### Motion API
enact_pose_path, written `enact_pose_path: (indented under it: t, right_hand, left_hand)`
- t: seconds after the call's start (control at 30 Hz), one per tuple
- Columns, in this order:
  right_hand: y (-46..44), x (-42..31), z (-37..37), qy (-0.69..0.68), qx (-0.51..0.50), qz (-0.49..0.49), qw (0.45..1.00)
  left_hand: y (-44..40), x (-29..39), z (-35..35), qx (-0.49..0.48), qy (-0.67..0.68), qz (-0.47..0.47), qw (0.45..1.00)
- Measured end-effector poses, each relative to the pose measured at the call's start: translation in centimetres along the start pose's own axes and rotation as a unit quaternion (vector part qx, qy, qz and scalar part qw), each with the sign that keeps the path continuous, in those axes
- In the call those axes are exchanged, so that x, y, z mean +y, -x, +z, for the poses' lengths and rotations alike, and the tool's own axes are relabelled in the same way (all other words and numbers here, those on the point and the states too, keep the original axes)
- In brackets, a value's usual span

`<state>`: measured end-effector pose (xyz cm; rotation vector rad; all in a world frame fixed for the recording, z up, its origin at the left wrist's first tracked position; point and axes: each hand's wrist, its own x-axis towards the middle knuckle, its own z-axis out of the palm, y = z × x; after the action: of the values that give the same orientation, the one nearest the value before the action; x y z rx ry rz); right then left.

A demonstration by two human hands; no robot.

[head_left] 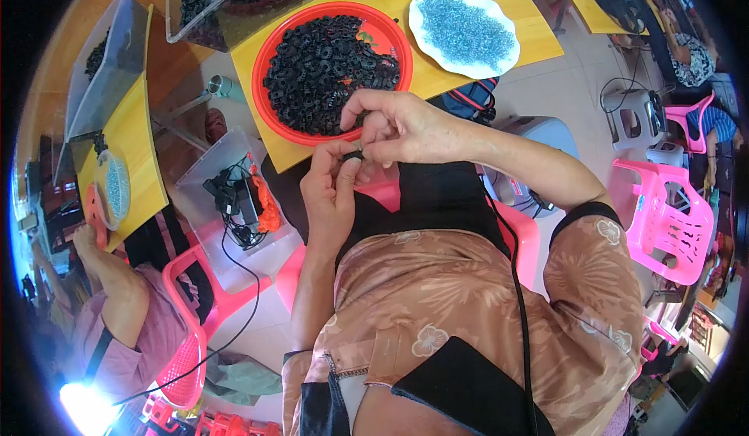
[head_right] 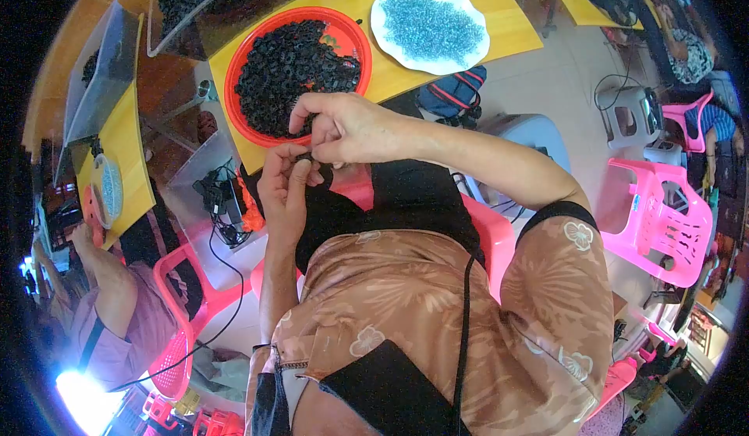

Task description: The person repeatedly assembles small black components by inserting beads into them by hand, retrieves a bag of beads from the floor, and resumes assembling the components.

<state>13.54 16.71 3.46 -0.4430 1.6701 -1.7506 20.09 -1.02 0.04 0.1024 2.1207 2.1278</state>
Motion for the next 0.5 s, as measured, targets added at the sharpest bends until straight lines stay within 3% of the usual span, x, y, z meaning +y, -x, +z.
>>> enact_pose_path:
  t: [0.1,0.2,0.33,0.5]
  right_hand:
    - [0.4,0.1,0.1,0.070,0.012,-0.021,0.997]
    - [0.8,-0.7,0.4,0.093,0.022,-0.037,0.995]
    - [0.0,-0.2,-1.7,-0.040,-0.016,0.024,0.999]
    - [0.5,-0.1,-1.7,-0.033,-0.031,0.083,0.995]
  left_hand:
    - [0.1,-0.3,0.3,-0.006,-0.004,0.013,1.000]
    - [0.2,-0.8,0.5,0.001,0.082,0.017,0.996]
    - [-0.1,0.3,0.9,0.026,0.096,0.044,0.994]
    - [0.7,1.0,0.6,0.001,0.113,0.045,0.993]
